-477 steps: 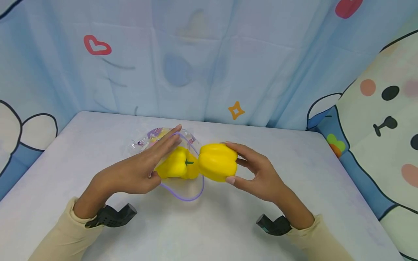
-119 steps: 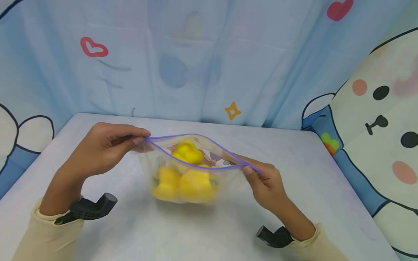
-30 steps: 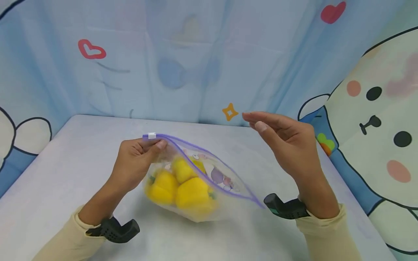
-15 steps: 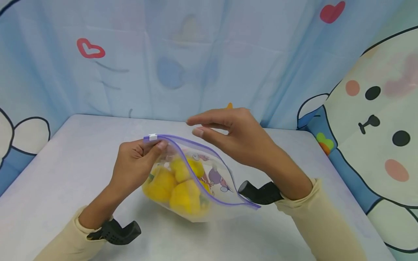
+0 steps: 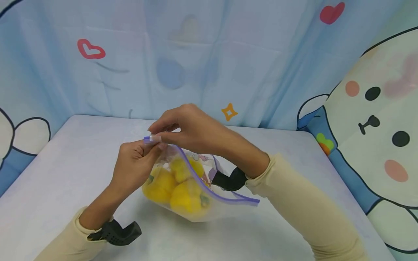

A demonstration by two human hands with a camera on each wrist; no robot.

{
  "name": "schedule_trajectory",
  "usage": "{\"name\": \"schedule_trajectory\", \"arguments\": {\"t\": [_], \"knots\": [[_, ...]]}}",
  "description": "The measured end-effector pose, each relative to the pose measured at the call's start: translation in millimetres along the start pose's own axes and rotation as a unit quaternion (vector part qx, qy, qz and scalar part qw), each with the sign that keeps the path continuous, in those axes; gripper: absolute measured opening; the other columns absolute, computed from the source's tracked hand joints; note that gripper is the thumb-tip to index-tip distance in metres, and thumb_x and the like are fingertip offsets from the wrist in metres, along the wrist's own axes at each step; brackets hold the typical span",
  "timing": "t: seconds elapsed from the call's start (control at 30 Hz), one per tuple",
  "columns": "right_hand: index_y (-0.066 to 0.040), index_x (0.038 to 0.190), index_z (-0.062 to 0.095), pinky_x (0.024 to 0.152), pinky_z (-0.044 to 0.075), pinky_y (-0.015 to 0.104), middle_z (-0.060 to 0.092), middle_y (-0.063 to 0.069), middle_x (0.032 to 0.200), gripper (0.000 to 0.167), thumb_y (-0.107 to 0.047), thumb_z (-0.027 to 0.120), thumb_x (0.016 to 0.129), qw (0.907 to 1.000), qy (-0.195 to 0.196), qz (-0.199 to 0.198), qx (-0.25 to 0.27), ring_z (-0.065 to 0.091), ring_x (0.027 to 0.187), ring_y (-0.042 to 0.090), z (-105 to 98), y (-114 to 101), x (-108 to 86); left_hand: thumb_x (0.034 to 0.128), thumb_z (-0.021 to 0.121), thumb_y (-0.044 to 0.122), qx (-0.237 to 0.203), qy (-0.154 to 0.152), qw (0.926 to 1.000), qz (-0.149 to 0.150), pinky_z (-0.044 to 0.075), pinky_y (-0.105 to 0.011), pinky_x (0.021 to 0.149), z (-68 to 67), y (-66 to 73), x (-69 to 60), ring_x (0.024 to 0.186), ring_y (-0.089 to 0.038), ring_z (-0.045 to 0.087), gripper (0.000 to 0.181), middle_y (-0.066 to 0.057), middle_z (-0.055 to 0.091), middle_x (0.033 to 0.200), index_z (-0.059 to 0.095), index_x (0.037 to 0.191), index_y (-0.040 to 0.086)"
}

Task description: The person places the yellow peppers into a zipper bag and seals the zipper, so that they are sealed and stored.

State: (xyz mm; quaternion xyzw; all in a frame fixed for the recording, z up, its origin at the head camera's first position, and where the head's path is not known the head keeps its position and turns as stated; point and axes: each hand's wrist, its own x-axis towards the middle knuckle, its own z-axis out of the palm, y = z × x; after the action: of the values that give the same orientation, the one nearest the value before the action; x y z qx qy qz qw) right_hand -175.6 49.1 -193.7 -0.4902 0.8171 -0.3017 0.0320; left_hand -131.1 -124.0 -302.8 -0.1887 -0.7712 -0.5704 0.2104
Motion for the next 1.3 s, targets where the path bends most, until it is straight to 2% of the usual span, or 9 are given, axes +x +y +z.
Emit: {"name": "schedule_trajectory", "arguments": {"t": [0.1,0.17,0.2,0.47,0.73,0.83,1.13,1.2,1.3], "knots": [[-0.004,0.111,0.073,0.081,0.05,0.02,0.071,0.0,0.104,0.021,-0.006,0.065,0.092,0.9998,-0.017,0.01,0.001,0.064,0.092,0.006,2,-2,5.4,0.0923,0.065,0.008,-0.005,0.006,0.9999,0.011,0.017,-0.028,0.037,0.9,0.3,0.6,0.039,-0.008,0.021,0.038,0.003,0.029,0.044,0.055,0.057,0.001],[-0.004,0.107,0.074,0.078,0.05,0.019,0.072,-0.001,0.1,0.019,-0.006,0.066,0.091,0.9997,-0.019,0.014,0.0,0.064,0.089,0.006,3,-3,7.8,0.0928,0.065,0.01,-0.005,0.006,0.9999,0.012,0.016,-0.029,0.036,1.3,0.9,1.0,0.04,-0.007,0.02,0.048,0.004,0.027,0.044,0.041,0.051,0.007],[-0.004,0.106,0.075,0.077,0.05,0.02,0.072,-0.002,0.098,0.018,-0.006,0.066,0.091,0.9997,-0.02,0.017,0.002,0.063,0.088,0.006,3,-3,8.7,0.0929,0.065,0.01,-0.004,0.007,0.9999,0.011,0.016,-0.029,0.036,1.2,1.2,1.1,0.04,-0.008,0.02,0.049,0.005,0.027,0.044,0.039,0.051,0.008],[-0.005,0.1,0.076,0.074,0.05,0.019,0.071,-0.004,0.093,0.013,-0.006,0.067,0.09,1.0,-0.005,0.0,-0.001,0.063,0.083,0.004,7,-3,9.2,0.0932,0.065,0.013,-0.006,0.002,1.0,-0.005,0.017,-0.027,0.037,-0.3,2.9,0.7,0.04,-0.008,0.021,0.048,0.004,0.028,0.044,0.043,0.051,0.007],[-0.005,0.099,0.076,0.071,0.051,0.019,0.071,-0.004,0.092,0.012,-0.006,0.067,0.09,0.9997,0.013,-0.015,-0.013,0.062,0.08,0.003,9,-4,5.1,0.0934,0.065,0.014,-0.01,-0.014,0.9996,-0.024,0.021,-0.026,0.038,-3.6,4.2,2.5,0.041,-0.011,0.024,0.032,0.002,0.031,0.046,0.065,0.064,0.001],[-0.005,0.099,0.076,0.071,0.05,0.019,0.071,-0.005,0.092,0.013,-0.006,0.067,0.09,0.9996,0.015,-0.015,-0.02,0.062,0.08,0.003,9,-3,3.5,0.0932,0.065,0.013,-0.007,-0.02,0.9995,-0.025,0.022,-0.026,0.039,-4.9,3.8,3.3,0.042,-0.011,0.025,0.026,0.002,0.031,0.048,0.069,0.07,0.001],[-0.005,0.098,0.075,0.07,0.05,0.019,0.071,-0.004,0.091,0.011,-0.004,0.067,0.09,0.9987,0.023,-0.021,-0.039,0.062,0.08,0.004,9,-1,2.2,0.0945,0.063,0.013,-0.011,-0.045,0.9988,-0.018,0.024,-0.027,0.041,-10.2,4.3,4.5,0.041,-0.012,0.024,0.026,0.001,0.033,0.047,0.071,0.072,0.002],[-0.005,0.097,0.075,0.069,0.05,0.019,0.071,-0.005,0.091,0.011,-0.005,0.066,0.09,0.9988,0.022,-0.017,-0.039,0.062,0.079,0.004,10,-1,2.1,0.0948,0.062,0.012,-0.016,-0.054,0.9983,-0.018,0.03,-0.025,0.044,-11.7,4.3,4.8,0.042,-0.014,0.027,0.021,0.001,0.05,0.05,0.075,0.082,0.003],[-0.006,0.097,0.075,0.068,0.05,0.02,0.071,-0.005,0.09,0.011,-0.005,0.066,0.091,0.999,0.021,-0.012,-0.038,0.061,0.078,0.004,10,0,1.7,0.0951,0.062,0.012,-0.016,-0.063,0.9976,-0.024,0.041,-0.023,0.051,-13.2,4.1,5.0,0.046,-0.015,0.035,0.019,0.001,0.068,0.067,0.076,0.087,0.002]]}}
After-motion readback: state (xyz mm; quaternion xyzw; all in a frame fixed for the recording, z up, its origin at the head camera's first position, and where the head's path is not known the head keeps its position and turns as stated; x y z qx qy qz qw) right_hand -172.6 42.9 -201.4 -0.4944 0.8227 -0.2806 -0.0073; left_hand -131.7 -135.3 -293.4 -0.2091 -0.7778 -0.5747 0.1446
